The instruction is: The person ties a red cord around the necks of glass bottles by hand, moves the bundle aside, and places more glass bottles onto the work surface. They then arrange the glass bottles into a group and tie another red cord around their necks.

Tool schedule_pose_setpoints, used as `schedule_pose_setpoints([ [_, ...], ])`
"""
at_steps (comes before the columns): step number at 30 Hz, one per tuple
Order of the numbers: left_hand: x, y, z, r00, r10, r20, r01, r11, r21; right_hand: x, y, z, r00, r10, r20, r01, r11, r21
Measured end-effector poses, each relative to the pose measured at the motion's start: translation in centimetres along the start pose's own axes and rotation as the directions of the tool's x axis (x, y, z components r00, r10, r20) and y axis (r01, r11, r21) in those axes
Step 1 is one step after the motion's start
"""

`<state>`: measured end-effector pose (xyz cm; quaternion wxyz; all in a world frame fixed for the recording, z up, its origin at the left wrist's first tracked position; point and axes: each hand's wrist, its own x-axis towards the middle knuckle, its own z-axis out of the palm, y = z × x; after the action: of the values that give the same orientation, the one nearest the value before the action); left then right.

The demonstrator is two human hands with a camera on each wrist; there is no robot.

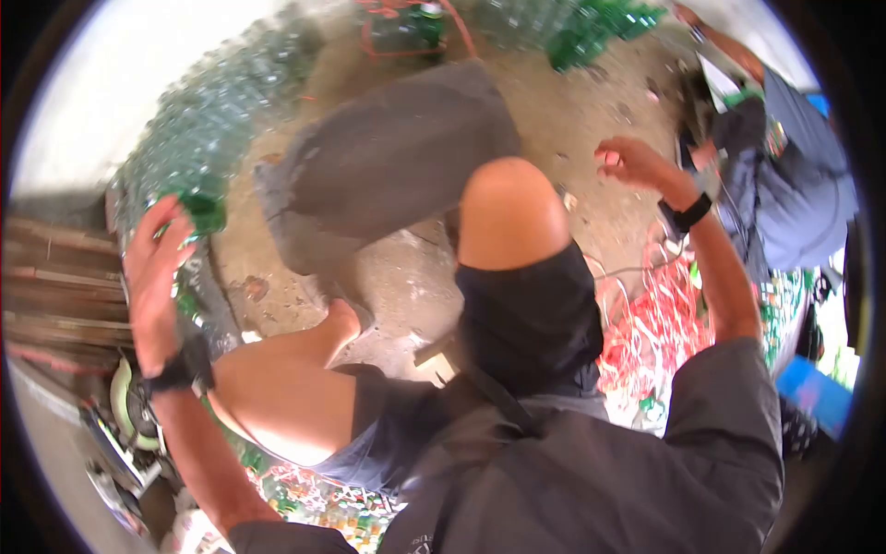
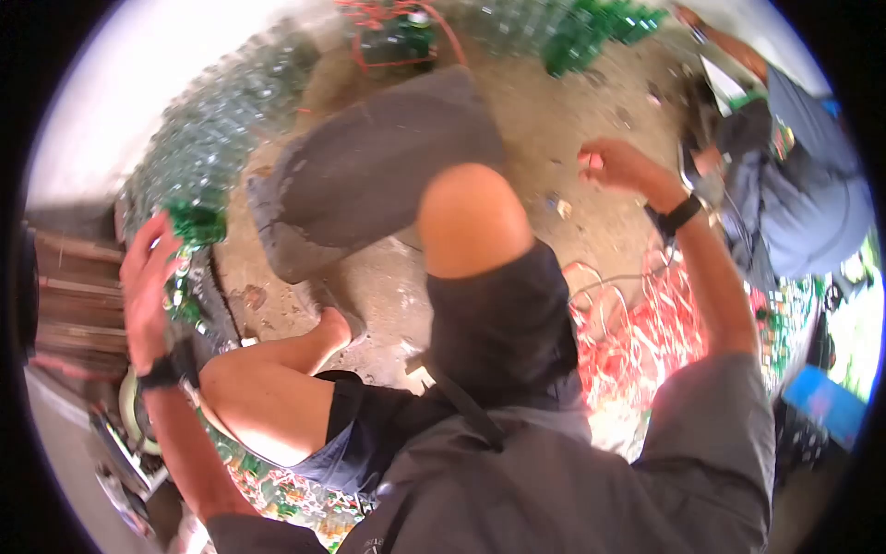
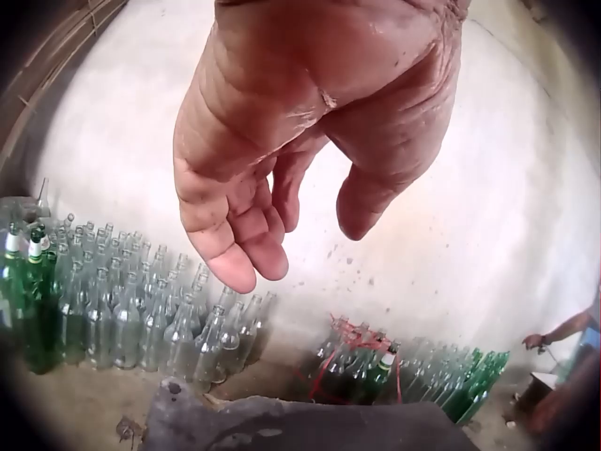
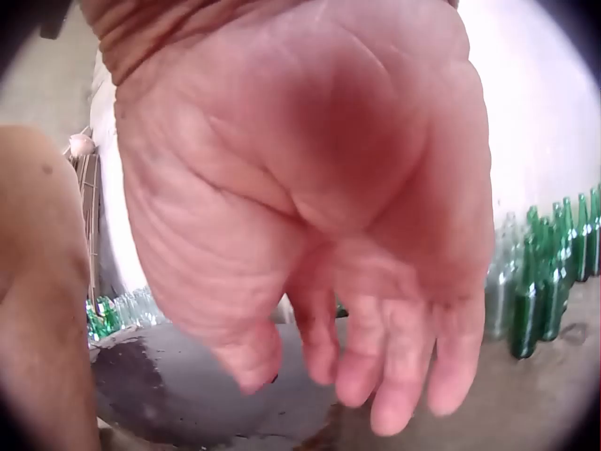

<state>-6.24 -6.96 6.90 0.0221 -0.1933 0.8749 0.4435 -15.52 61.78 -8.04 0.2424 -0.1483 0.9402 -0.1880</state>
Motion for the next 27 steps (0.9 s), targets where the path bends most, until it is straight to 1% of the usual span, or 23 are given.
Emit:
schedule_pose_setpoints([
  [1,-1.1,-0.7,-1.3,0.999,-0.034,-0.013,0.034,0.999,-0.014,-1.8,1.5,-0.9,0.999,0.019,0.028,-0.019,1.000,-0.012],
  [2,-1.9,-2.5,-2.9,0.999,-0.039,-0.038,0.038,0.999,-0.017,-3.9,1.4,-2.0,0.998,0.067,0.018,-0.067,0.998,-0.018],
  [3,-2.7,-4.4,-4.5,0.996,-0.045,-0.073,0.044,0.999,-0.019,-5.6,2.6,-2.2,0.997,0.079,0.013,-0.079,0.997,-0.017],
  [5,-5.1,-7.3,-7.0,0.980,-0.162,-0.116,0.161,0.987,-0.017,-9.0,4.7,-1.5,0.995,0.095,0.015,-0.094,0.993,-0.078],
  [7,-8.5,-9.8,-7.1,0.949,-0.247,-0.196,0.236,0.969,-0.077,-12.1,5.5,1.0,0.981,0.164,0.103,-0.167,0.986,0.013],
  [8,-10.0,-11.0,-6.9,0.930,-0.324,-0.175,0.330,0.944,0.010,-13.5,5.4,3.0,0.977,0.173,0.127,-0.185,0.979,0.089],
  [9,-11.7,-12.7,-6.9,0.902,-0.399,-0.165,0.418,0.903,0.097,-14.6,5.7,5.7,0.973,0.142,0.181,-0.172,0.972,0.162],
  [10,-12.9,-17.5,-7.5,0.919,-0.392,0.037,0.394,0.918,-0.054,-15.5,4.2,7.4,0.967,0.102,0.235,-0.152,0.967,0.203],
  [11,-14.5,-24.0,-8.4,0.909,-0.345,0.233,0.393,0.896,-0.205,-15.9,4.1,10.7,0.954,0.109,0.281,-0.161,0.973,0.168],
  [12,-17.8,-31.5,-8.3,0.909,-0.347,0.233,0.394,0.897,-0.202,-16.2,2.5,13.1,0.920,0.174,0.352,-0.259,0.943,0.209],
  [13,-22.2,-38.0,-8.6,0.994,-0.099,0.056,0.092,0.988,0.123,-16.5,1.2,15.4,0.930,0.112,0.351,-0.207,0.947,0.247],
  [14,-25.2,-37.3,-6.0,0.952,-0.305,0.010,0.300,0.929,-0.216,-16.5,-0.5,17.7,0.920,0.108,0.377,-0.276,0.862,0.425],
  [15,-27.4,-36.1,-2.7,0.870,-0.491,0.045,0.437,0.724,-0.534,-17.0,-0.9,20.8,0.946,0.039,0.322,-0.220,0.807,0.548],
  [16,-26.9,-36.0,-1.2,0.876,-0.478,0.057,0.429,0.721,-0.544,-17.0,-0.8,24.5,0.951,0.015,0.310,-0.220,0.739,0.637],
  [17,-25.6,-36.0,0.9,0.887,-0.455,0.081,0.420,0.719,-0.554,-17.1,-2.2,26.1,0.944,0.038,0.328,-0.262,0.690,0.674],
  [18,-23.5,-35.8,3.7,0.902,-0.418,0.113,0.403,0.716,-0.570,-15.6,1.3,33.9,0.947,-0.306,0.095,0.168,0.727,0.666],
  [19,-20.8,-35.5,7.4,0.918,-0.368,0.149,0.381,0.709,-0.593,-15.7,-1.5,32.6,0.961,-0.266,0.082,0.161,0.772,0.615],
  [20,-18.5,-35.0,10.9,0.930,-0.322,0.179,0.361,0.699,-0.617,-15.7,0.2,30.0,0.970,-0.235,0.057,0.160,0.800,0.579],
  [21,-17.0,-34.2,13.4,0.937,-0.284,0.201,0.346,0.692,-0.633,-16.6,-0.4,29.4,0.979,-0.200,0.039,0.147,0.827,0.543],
  [22,-16.0,-33.5,14.8,0.943,-0.255,0.215,0.334,0.693,-0.639,-16.8,-1.0,28.6,0.985,-0.172,0.023,0.135,0.843,0.521],
  [23,-15.3,-33.0,15.3,0.947,-0.232,0.222,0.321,0.698,-0.640,-15.9,-1.6,27.8,0.988,-0.151,0.008,0.126,0.853,0.506],
  [24,-14.7,-32.4,15.7,0.952,-0.212,0.222,0.306,0.704,-0.641,-16.3,-1.5,27.1,0.990,-0.138,-0.006,0.123,0.861,0.493],
  [27,-14.8,-31.9,16.2,0.958,-0.188,0.217,0.285,0.715,-0.639,-17.8,-3.4,26.6,0.994,-0.110,-0.015,0.105,0.881,0.462],
])
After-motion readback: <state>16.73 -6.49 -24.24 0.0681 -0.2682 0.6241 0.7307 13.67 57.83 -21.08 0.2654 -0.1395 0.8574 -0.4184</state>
